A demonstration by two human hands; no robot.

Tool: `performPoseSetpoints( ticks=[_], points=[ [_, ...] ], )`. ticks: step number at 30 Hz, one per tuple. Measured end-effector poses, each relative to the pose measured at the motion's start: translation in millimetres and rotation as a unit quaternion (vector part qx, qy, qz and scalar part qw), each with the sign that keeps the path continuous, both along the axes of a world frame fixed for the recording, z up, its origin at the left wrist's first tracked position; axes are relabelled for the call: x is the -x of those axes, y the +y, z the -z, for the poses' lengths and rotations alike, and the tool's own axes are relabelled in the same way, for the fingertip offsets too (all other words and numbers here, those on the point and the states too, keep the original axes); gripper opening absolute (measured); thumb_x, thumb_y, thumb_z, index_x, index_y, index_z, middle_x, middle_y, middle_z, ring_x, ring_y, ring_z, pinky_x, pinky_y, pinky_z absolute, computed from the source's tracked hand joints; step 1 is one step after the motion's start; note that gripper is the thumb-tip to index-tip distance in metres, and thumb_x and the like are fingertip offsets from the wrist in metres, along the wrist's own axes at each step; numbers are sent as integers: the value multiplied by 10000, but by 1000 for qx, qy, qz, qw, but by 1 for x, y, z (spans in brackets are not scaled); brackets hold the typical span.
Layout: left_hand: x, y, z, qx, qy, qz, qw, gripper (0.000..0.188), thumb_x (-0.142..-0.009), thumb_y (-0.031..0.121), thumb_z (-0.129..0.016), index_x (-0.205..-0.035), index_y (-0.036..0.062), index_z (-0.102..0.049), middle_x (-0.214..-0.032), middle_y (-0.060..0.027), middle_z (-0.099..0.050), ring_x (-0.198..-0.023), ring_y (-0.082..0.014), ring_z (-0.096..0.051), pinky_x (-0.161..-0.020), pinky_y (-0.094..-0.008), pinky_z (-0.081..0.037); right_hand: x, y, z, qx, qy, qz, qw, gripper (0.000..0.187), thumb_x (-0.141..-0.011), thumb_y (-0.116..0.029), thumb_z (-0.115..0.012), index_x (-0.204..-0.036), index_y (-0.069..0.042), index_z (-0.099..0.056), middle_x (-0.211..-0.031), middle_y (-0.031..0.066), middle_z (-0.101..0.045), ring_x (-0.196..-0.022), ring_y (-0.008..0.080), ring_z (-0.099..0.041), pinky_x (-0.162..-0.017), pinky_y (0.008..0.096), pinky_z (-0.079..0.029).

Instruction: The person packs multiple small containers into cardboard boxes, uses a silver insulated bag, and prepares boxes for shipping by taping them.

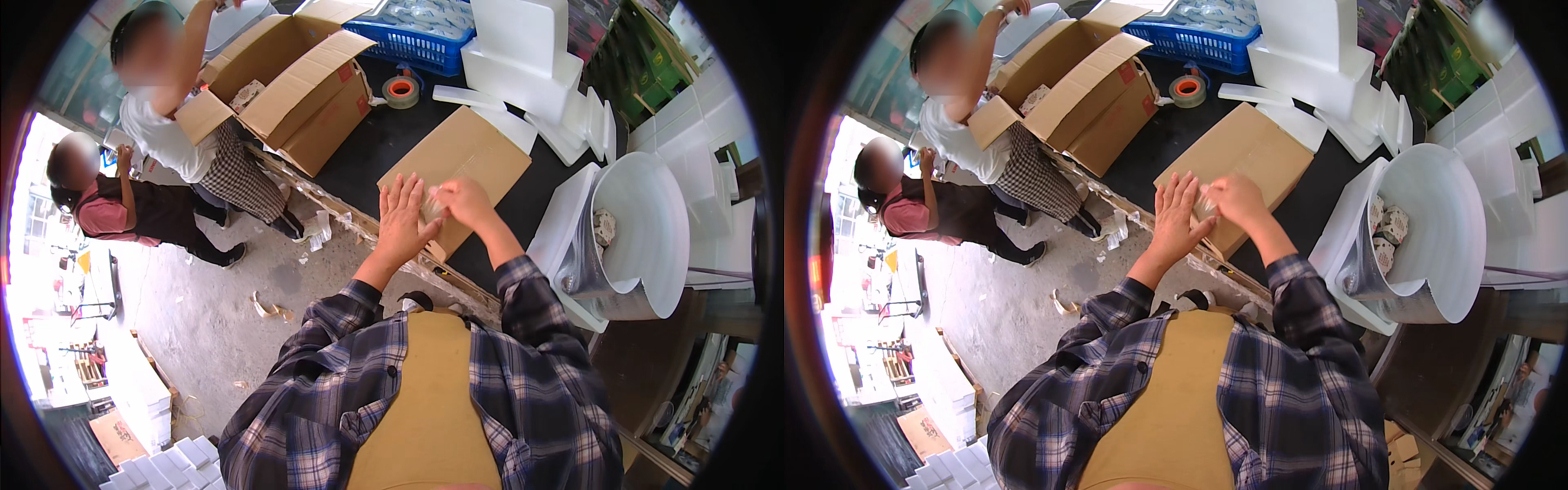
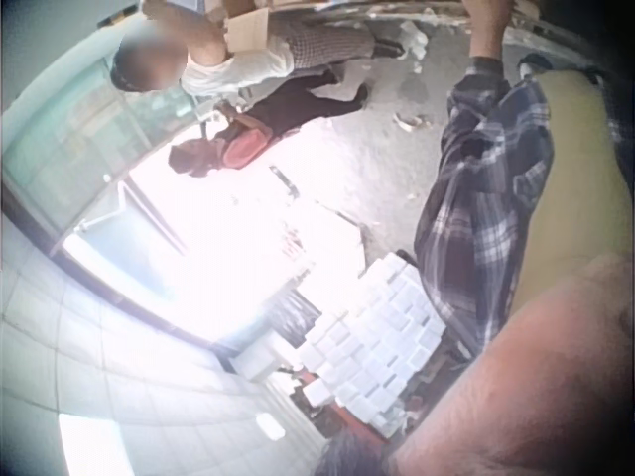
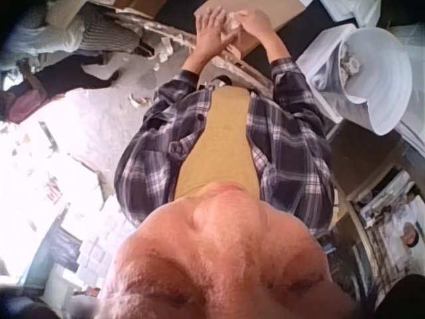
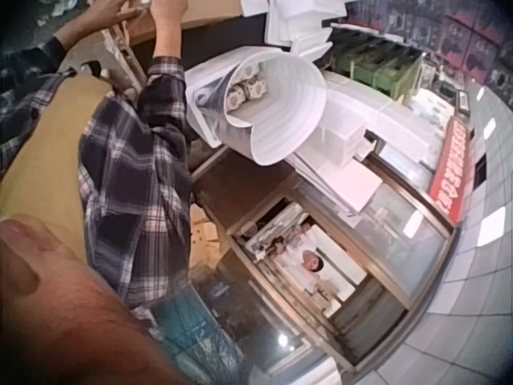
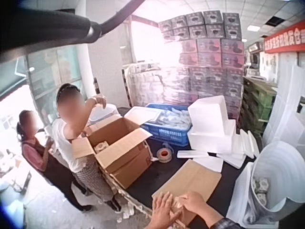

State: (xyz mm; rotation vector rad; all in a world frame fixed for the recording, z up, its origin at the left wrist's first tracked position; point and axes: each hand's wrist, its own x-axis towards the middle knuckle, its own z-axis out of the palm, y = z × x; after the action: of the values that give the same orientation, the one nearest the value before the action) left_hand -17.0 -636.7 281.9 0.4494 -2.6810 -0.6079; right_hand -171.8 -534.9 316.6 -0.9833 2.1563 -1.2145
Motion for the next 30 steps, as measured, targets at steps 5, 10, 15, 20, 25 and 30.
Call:
performPoseSetpoints(
  ticks=[5, 10, 15, 20, 25, 30],
  points=[
    [0, 10, 3, 11, -13, 19, 1000, 757, -951, 436, -613, -1561, 76, -345, -1653, -115, -267, -1560, -349, -118, -1238, -557, -71, 208, 44, 9, 411, -415, 326, 743, 367, -1007, -262, -566, -703, -58, -538, -631, 132, -620, -553, 250, -621, -523, 392, -549],
    [-22, -3, 5, 45, -47, -4, 998, 736, -964, 420, -600, -1569, 94, -337, -1661, -102, -251, -1561, -341, -116, -1236, -560, -69, 259, -16, -170, 525, -46, 287, 800, 321, -1049, -204, -508, -950, 89, -597, -847, 242, -715, -736, 351, -718, -736, 431, -606],
    [-17, -13, -8, 67, -21, 36, 997, 731, -928, 431, -637, -1527, 84, -402, -1606, -117, -351, -1525, -348, -222, -1227, -562, -95, 251, -23, -188, 428, 77, 233, 870, 330, -902, -220, -721, -1206, -103, -666, -1260, 146, -673, -1020, 292, -654, -792, 442, -529],
    [12, -49, -12, 93, -38, 53, 994, 746, -884, 464, -685, -1472, 61, -465, -1562, -151, -406, -1492, -358, -293, -1218, -532, -176, 116, -30, -114, 359, 21, 92, 929, 301, -926, -350, -689, -944, -54, -743, -941, 34, -716, -933, 136, -636, -881, 291, -477],
    [21, -51, -39, 187, -98, 62, 976, 692, -884, 362, -673, -1450, 14, -480, -1459, -257, -494, -1413, -375, -426, -1175, -491, -315, 9, 2, -11, 75, 211, 77, 971, 357, -909, -254, -686, -649, -25, -600, -630, 122, -579, -624, 293, -594, -616, 410, -455],
    [53, -51, -54, 174, -147, 87, 970, 618, -855, 167, -645, -1433, 27, -479, -1195, -158, -661, -1040, -328, -695, -786, -389, -589, -18, 20, 10, 111, 306, 51, 944, 270, -880, -239, -685, -728, -21, -637, -843, 115, -660, -910, 325, -626, -865, 462, -474]
  ],
)
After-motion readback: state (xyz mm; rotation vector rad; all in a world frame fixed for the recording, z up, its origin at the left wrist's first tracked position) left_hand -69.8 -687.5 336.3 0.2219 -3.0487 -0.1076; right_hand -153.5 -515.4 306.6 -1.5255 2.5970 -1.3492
